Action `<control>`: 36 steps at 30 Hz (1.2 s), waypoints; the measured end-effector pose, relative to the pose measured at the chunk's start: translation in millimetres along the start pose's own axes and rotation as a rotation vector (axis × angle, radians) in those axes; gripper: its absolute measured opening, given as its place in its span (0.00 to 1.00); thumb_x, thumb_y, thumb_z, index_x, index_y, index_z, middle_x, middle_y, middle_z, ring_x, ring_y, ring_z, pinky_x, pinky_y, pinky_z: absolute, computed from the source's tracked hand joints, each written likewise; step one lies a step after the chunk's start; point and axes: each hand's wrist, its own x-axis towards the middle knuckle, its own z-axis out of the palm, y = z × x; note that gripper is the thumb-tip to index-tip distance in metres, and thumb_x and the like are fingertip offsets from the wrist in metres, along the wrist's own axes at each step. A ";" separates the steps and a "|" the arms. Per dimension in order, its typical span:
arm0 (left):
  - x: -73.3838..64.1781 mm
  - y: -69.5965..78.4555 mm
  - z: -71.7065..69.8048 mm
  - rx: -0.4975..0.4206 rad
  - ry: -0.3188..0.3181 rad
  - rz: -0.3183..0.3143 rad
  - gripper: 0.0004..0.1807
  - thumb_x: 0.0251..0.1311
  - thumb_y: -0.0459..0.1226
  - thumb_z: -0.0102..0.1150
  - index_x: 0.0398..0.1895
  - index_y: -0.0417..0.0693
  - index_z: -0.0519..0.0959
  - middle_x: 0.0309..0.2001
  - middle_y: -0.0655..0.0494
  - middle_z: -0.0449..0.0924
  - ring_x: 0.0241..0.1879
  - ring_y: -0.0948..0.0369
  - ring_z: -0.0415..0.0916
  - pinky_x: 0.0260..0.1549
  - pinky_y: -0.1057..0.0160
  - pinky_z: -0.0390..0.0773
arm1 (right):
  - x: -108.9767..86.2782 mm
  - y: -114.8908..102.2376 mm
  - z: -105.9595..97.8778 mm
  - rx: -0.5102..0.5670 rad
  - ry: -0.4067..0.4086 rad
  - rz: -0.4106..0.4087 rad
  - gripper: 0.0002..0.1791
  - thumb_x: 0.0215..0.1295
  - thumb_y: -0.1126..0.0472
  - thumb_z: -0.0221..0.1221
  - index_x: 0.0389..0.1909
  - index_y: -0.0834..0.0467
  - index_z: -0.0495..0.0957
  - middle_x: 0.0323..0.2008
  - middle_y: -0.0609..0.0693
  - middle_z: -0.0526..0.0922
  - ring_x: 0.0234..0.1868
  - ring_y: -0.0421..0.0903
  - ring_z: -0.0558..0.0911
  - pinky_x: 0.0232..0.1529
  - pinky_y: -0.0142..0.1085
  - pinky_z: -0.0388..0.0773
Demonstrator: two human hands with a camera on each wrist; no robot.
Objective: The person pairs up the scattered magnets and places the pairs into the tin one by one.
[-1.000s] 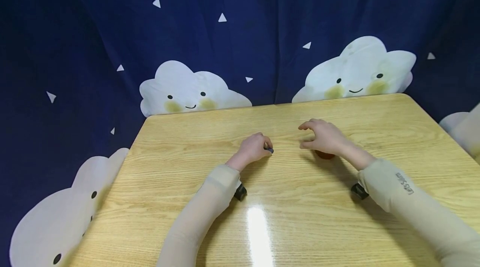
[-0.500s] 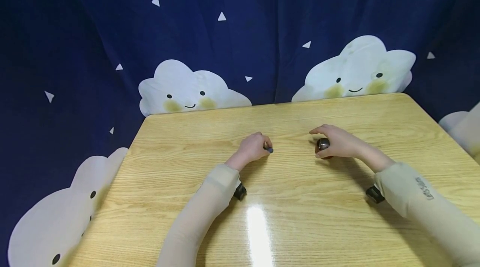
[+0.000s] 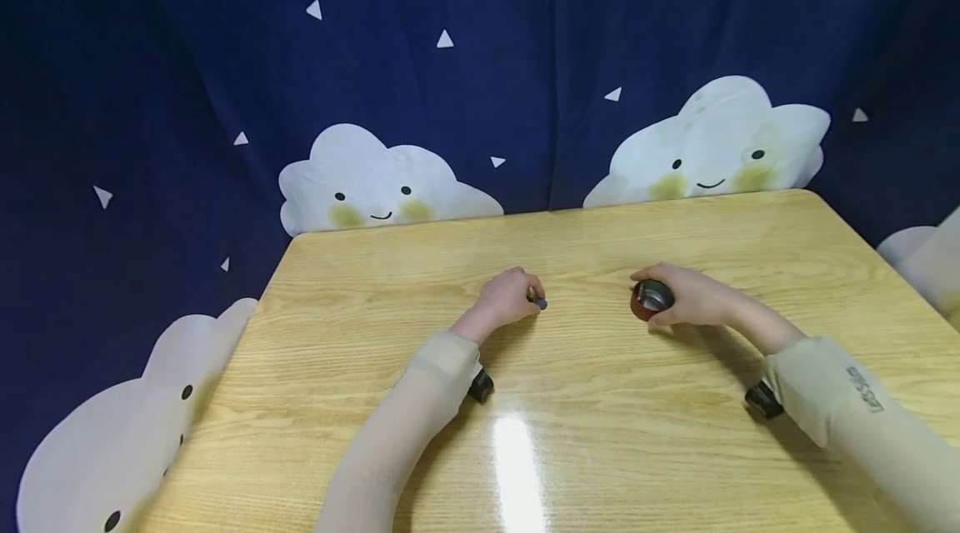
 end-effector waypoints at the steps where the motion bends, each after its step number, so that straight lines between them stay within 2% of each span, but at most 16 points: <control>1: 0.1 0.1 0.0 -0.001 0.000 0.000 0.10 0.54 0.42 0.62 0.41 0.57 0.81 0.36 0.59 0.72 0.31 0.64 0.70 0.29 0.65 0.70 | -0.7 1.2 0.4 0.006 -0.001 0.005 0.39 0.44 0.58 0.70 0.57 0.67 0.66 0.51 0.64 0.72 0.50 0.60 0.74 0.46 0.50 0.72; 13: 0.3 0.3 -2.0 0.008 -0.013 0.000 0.10 0.55 0.42 0.61 0.42 0.57 0.81 0.36 0.59 0.73 0.32 0.64 0.70 0.30 0.65 0.70 | -5.9 2.9 -1.3 0.045 -0.018 0.064 0.37 0.47 0.66 0.65 0.61 0.66 0.63 0.54 0.65 0.71 0.51 0.60 0.73 0.45 0.50 0.72; 21: -0.2 0.4 -3.9 0.004 -0.014 0.002 0.09 0.55 0.42 0.60 0.40 0.57 0.81 0.37 0.59 0.73 0.33 0.63 0.71 0.31 0.64 0.71 | -7.6 4.7 -1.0 0.085 0.007 0.083 0.38 0.47 0.61 0.67 0.60 0.65 0.64 0.52 0.65 0.73 0.48 0.57 0.76 0.43 0.47 0.74; 29: 0.2 0.2 -2.1 0.010 -0.017 0.001 0.09 0.55 0.42 0.61 0.40 0.57 0.81 0.37 0.60 0.73 0.34 0.64 0.72 0.32 0.64 0.72 | -11.2 13.4 2.1 0.188 0.002 0.083 0.40 0.47 0.58 0.68 0.61 0.66 0.62 0.53 0.66 0.71 0.49 0.62 0.75 0.45 0.45 0.75; 36: 0.9 -0.2 -0.7 0.000 -0.014 0.002 0.09 0.55 0.42 0.61 0.40 0.57 0.81 0.37 0.59 0.74 0.33 0.63 0.72 0.31 0.64 0.71 | -13.1 23.0 4.5 0.292 0.009 0.056 0.39 0.48 0.58 0.68 0.61 0.65 0.63 0.51 0.62 0.73 0.49 0.57 0.76 0.45 0.34 0.74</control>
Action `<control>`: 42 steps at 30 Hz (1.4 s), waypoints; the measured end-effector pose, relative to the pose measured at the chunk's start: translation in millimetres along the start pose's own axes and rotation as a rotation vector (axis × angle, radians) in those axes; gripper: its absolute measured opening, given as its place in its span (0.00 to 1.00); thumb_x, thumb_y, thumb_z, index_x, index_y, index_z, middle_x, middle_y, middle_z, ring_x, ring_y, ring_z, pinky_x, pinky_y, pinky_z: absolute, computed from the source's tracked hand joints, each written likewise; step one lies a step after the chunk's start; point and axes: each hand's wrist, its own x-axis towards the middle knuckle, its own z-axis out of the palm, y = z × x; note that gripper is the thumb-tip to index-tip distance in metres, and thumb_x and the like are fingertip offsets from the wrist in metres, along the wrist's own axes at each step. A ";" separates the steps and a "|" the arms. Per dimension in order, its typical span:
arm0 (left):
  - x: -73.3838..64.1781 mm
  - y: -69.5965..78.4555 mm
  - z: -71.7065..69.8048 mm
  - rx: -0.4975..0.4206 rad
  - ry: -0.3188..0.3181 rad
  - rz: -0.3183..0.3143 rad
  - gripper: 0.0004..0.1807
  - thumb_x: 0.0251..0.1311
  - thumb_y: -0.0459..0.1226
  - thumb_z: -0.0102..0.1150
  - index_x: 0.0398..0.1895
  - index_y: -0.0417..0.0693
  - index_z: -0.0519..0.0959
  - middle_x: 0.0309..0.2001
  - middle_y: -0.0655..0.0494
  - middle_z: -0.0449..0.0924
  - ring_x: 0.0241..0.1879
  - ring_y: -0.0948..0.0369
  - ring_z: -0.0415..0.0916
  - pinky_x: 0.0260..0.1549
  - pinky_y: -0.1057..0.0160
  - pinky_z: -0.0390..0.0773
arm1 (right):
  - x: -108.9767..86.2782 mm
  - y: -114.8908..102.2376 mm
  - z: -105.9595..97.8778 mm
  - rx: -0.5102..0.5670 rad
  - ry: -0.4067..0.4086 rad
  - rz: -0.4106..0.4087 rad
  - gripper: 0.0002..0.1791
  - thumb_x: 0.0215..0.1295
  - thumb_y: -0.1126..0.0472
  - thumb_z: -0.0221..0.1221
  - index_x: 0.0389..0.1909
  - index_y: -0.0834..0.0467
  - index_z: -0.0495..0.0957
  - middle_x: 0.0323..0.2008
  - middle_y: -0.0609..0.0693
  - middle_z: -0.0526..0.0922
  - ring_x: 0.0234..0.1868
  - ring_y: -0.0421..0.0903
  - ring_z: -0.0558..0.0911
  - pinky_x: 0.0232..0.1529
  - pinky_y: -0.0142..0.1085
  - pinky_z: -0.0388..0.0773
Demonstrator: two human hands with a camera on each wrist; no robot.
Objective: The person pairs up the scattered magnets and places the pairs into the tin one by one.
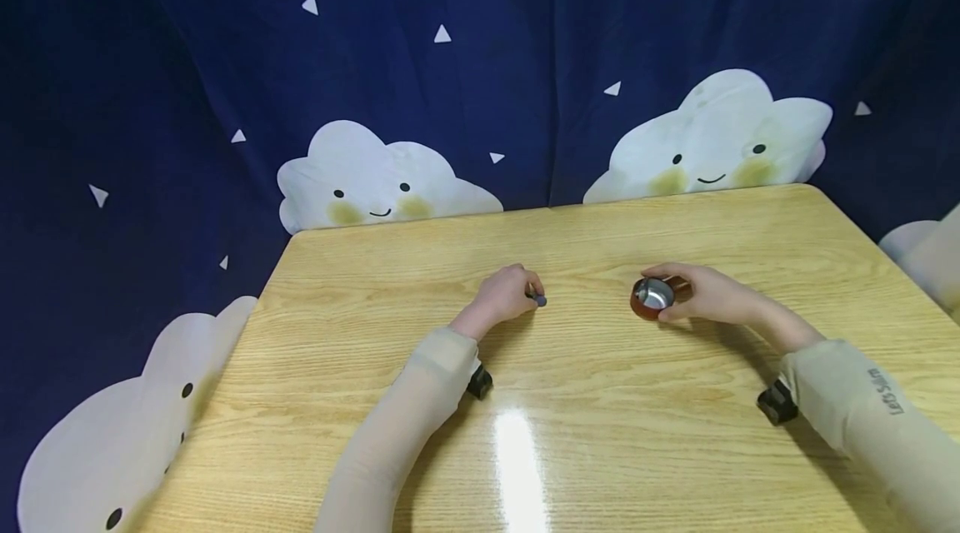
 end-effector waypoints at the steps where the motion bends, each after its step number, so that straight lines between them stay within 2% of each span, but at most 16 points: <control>1: 0.0 0.0 0.0 -0.002 0.000 0.000 0.09 0.55 0.42 0.61 0.40 0.57 0.81 0.37 0.59 0.73 0.33 0.64 0.72 0.30 0.64 0.71 | -0.2 1.0 -0.2 0.012 0.000 -0.004 0.39 0.48 0.58 0.68 0.61 0.65 0.63 0.51 0.62 0.73 0.49 0.57 0.76 0.45 0.33 0.74; 11: 1.1 -1.0 0.2 -0.020 -0.006 0.000 0.08 0.54 0.40 0.61 0.39 0.57 0.81 0.35 0.60 0.74 0.31 0.64 0.71 0.29 0.66 0.70 | -1.5 2.7 -3.6 0.065 0.006 -0.018 0.36 0.49 0.59 0.67 0.59 0.64 0.66 0.51 0.61 0.73 0.49 0.56 0.76 0.44 0.32 0.75; 21: 2.8 -1.4 -0.9 -0.050 -0.017 -0.009 0.07 0.55 0.40 0.61 0.37 0.56 0.81 0.32 0.61 0.76 0.31 0.63 0.71 0.29 0.66 0.70 | -2.9 0.4 -5.0 0.052 0.025 -0.012 0.33 0.49 0.58 0.67 0.56 0.61 0.69 0.50 0.60 0.75 0.47 0.54 0.77 0.45 0.39 0.75; 29: 4.3 -3.6 -0.4 -0.087 -0.029 0.016 0.06 0.54 0.39 0.61 0.36 0.52 0.79 0.33 0.59 0.76 0.33 0.63 0.71 0.34 0.66 0.71 | -2.4 1.4 -4.0 0.068 0.020 -0.013 0.33 0.49 0.59 0.67 0.56 0.62 0.68 0.50 0.61 0.75 0.48 0.56 0.77 0.46 0.38 0.75; 35: 3.7 -3.6 -3.1 -0.130 -0.042 0.021 0.06 0.54 0.37 0.62 0.34 0.48 0.77 0.29 0.58 0.73 0.28 0.62 0.67 0.31 0.66 0.68 | -2.8 1.4 -4.0 0.057 0.019 -0.026 0.33 0.50 0.59 0.67 0.57 0.62 0.68 0.50 0.60 0.75 0.48 0.55 0.77 0.45 0.36 0.76; 42: 3.8 -4.1 -3.5 -0.139 -0.034 0.020 0.07 0.53 0.37 0.63 0.33 0.47 0.76 0.27 0.58 0.72 0.27 0.62 0.66 0.30 0.67 0.67 | -3.3 0.4 -3.0 0.056 0.022 -0.016 0.33 0.49 0.58 0.67 0.57 0.62 0.68 0.50 0.61 0.74 0.48 0.56 0.77 0.45 0.37 0.76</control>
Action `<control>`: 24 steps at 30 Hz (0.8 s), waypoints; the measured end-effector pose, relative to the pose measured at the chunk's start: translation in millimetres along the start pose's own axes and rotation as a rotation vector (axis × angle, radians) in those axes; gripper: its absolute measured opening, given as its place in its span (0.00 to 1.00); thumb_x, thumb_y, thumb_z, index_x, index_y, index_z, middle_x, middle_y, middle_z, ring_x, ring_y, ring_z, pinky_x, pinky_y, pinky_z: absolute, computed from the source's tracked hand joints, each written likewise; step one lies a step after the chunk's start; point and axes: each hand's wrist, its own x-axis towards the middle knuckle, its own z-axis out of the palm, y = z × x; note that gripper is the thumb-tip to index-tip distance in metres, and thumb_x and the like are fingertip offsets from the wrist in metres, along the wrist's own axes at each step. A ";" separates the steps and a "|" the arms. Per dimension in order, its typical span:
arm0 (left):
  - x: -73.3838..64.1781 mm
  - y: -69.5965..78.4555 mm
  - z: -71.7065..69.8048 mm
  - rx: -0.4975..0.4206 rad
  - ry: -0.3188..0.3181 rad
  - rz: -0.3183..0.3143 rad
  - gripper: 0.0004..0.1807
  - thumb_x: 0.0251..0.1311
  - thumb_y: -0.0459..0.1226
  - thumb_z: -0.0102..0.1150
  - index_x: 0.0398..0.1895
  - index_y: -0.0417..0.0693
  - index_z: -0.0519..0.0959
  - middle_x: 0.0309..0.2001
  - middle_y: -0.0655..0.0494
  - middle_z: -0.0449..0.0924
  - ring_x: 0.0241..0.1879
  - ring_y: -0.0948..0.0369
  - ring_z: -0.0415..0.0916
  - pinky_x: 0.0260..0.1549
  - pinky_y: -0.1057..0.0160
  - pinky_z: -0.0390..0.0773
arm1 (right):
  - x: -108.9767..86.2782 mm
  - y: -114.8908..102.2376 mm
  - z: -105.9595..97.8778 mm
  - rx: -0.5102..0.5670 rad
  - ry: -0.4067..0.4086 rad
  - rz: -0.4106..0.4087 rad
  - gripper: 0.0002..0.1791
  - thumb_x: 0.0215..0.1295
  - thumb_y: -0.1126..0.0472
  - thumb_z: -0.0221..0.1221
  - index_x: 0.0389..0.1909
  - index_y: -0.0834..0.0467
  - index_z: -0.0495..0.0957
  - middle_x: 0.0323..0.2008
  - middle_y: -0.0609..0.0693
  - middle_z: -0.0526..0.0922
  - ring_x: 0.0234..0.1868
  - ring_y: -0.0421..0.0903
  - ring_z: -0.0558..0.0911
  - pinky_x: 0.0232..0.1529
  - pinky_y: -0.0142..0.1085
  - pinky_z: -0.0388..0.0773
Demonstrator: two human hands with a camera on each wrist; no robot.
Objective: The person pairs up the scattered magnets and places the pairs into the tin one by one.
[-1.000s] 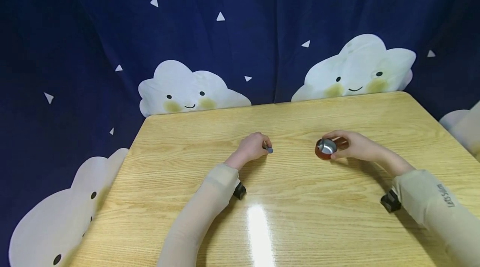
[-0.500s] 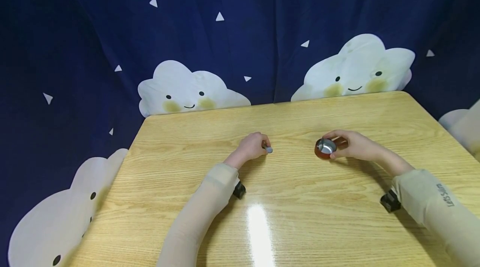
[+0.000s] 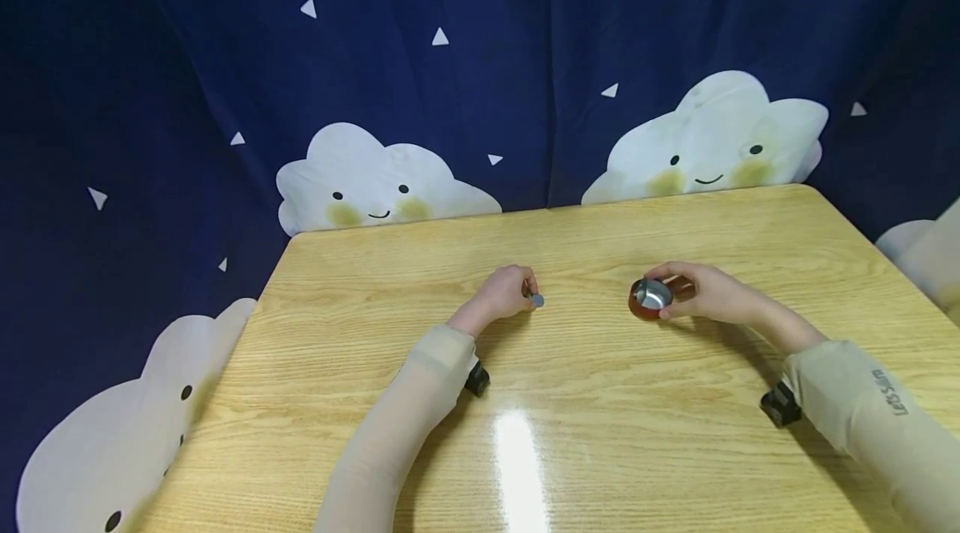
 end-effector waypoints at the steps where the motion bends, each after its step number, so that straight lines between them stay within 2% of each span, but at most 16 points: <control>1: 0.1 -0.1 0.1 0.001 0.000 -0.001 0.07 0.53 0.37 0.63 0.33 0.48 0.76 0.27 0.58 0.72 0.27 0.62 0.66 0.30 0.67 0.67 | -0.4 -0.3 0.3 0.003 -0.003 0.005 0.33 0.49 0.58 0.67 0.57 0.62 0.68 0.50 0.61 0.74 0.48 0.56 0.77 0.45 0.37 0.75; 16: 0.3 1.1 1.8 -0.034 0.013 -0.023 0.04 0.54 0.35 0.62 0.31 0.48 0.76 0.29 0.58 0.77 0.28 0.63 0.70 0.30 0.68 0.69 | -0.4 -1.4 2.6 0.015 -0.010 0.009 0.34 0.49 0.57 0.67 0.57 0.62 0.68 0.49 0.61 0.75 0.49 0.56 0.77 0.45 0.36 0.76; 24: 0.2 1.6 1.6 -0.055 0.027 0.010 0.03 0.53 0.35 0.62 0.30 0.47 0.77 0.28 0.58 0.77 0.27 0.64 0.71 0.30 0.69 0.69 | -0.9 -3.0 2.2 -0.003 -0.009 0.009 0.34 0.49 0.57 0.67 0.57 0.62 0.68 0.49 0.61 0.75 0.48 0.56 0.77 0.44 0.35 0.76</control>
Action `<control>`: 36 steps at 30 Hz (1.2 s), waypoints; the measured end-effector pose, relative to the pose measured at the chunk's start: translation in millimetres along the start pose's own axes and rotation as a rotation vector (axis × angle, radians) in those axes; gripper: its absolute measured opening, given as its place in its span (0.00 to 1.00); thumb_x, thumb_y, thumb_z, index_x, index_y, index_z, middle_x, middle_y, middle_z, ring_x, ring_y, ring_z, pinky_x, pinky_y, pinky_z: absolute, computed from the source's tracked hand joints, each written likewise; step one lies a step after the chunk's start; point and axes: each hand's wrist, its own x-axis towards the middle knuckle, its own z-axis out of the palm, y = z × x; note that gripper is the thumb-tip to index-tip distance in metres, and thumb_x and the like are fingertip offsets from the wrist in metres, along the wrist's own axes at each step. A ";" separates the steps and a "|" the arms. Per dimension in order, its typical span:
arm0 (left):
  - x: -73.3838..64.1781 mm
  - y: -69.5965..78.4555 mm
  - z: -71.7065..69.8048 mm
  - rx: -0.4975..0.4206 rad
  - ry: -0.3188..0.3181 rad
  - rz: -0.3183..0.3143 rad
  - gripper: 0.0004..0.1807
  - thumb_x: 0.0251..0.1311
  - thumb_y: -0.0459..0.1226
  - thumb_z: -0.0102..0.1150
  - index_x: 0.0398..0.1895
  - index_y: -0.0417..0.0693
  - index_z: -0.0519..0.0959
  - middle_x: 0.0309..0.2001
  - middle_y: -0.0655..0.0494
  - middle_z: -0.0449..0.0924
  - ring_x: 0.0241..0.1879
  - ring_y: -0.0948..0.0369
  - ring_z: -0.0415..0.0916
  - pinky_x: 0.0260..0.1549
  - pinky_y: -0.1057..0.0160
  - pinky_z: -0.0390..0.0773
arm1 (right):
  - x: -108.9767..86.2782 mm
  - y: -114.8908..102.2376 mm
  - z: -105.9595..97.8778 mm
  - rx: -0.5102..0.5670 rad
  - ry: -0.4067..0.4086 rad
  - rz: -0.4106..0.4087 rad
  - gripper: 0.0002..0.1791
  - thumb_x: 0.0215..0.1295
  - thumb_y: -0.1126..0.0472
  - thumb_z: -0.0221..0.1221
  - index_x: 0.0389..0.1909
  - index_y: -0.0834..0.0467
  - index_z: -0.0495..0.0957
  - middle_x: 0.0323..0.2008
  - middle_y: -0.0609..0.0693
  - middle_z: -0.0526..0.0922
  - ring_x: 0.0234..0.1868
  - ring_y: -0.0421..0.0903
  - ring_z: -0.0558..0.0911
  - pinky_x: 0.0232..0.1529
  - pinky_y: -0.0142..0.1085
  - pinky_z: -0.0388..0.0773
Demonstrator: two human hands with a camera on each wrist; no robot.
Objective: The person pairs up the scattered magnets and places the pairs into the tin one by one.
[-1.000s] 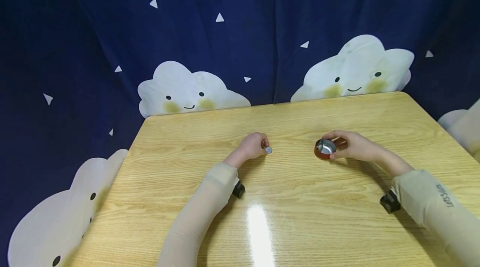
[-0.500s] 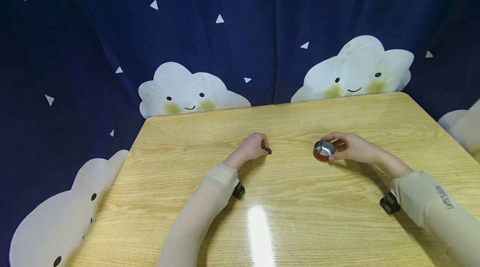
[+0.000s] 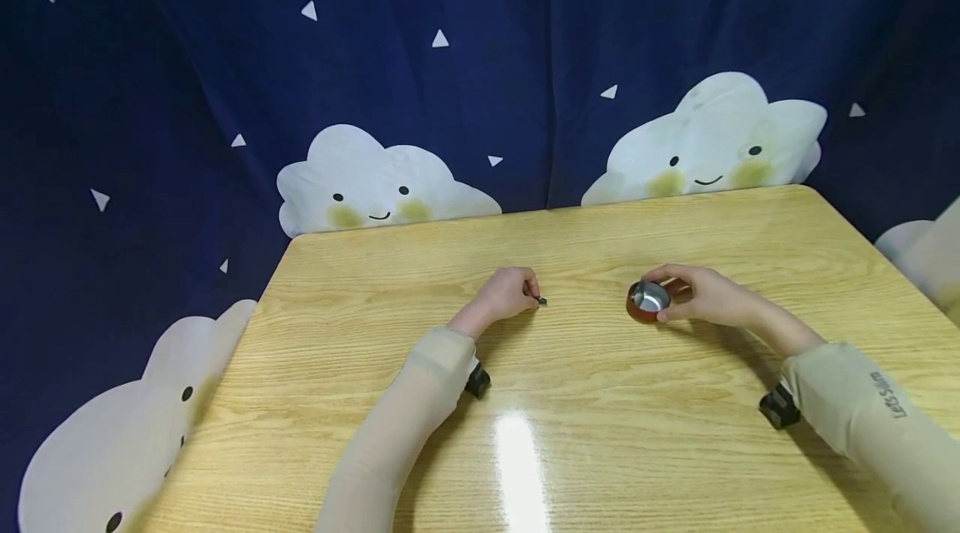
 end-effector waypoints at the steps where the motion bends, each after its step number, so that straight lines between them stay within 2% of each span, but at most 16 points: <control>1: 0.2 -0.2 0.4 -0.001 0.002 0.005 0.03 0.53 0.35 0.62 0.29 0.47 0.77 0.28 0.58 0.77 0.27 0.64 0.71 0.29 0.69 0.70 | -0.1 0.4 0.2 -0.002 0.000 0.001 0.34 0.49 0.57 0.67 0.57 0.62 0.68 0.49 0.61 0.75 0.48 0.56 0.77 0.44 0.35 0.76; 13: -0.5 0.1 1.3 -0.039 0.012 0.009 0.03 0.54 0.34 0.61 0.28 0.48 0.77 0.26 0.58 0.76 0.24 0.65 0.71 0.27 0.69 0.70 | 0.2 2.8 0.7 -0.004 0.003 0.000 0.34 0.49 0.57 0.67 0.58 0.61 0.67 0.49 0.61 0.75 0.48 0.56 0.77 0.44 0.37 0.76; 19: -0.3 0.3 1.3 -0.077 0.004 0.014 0.05 0.55 0.35 0.60 0.35 0.45 0.78 0.29 0.57 0.78 0.27 0.64 0.72 0.28 0.70 0.70 | -0.1 2.4 0.5 0.001 0.004 0.005 0.34 0.49 0.57 0.67 0.58 0.61 0.67 0.49 0.61 0.75 0.48 0.55 0.77 0.44 0.37 0.76; 22: 0.5 0.3 1.8 -0.067 0.001 0.023 0.06 0.56 0.34 0.59 0.37 0.45 0.80 0.31 0.57 0.80 0.27 0.65 0.73 0.27 0.71 0.69 | -0.1 2.7 0.4 0.006 0.004 0.006 0.34 0.49 0.58 0.67 0.58 0.61 0.67 0.49 0.61 0.75 0.48 0.55 0.77 0.44 0.37 0.76; 26: 1.0 0.2 1.6 -0.043 0.001 0.033 0.05 0.55 0.33 0.59 0.35 0.46 0.81 0.30 0.57 0.81 0.27 0.65 0.72 0.27 0.71 0.68 | 0.2 3.5 0.4 0.014 0.007 0.004 0.34 0.49 0.57 0.67 0.57 0.61 0.68 0.49 0.61 0.75 0.48 0.55 0.77 0.45 0.37 0.76; 36: 1.9 -1.8 3.2 -0.073 -0.034 0.009 0.03 0.55 0.35 0.61 0.32 0.46 0.81 0.30 0.57 0.80 0.25 0.66 0.71 0.25 0.72 0.70 | 1.0 4.7 1.5 0.012 0.008 0.003 0.34 0.49 0.57 0.67 0.57 0.61 0.68 0.50 0.61 0.74 0.47 0.55 0.78 0.44 0.35 0.76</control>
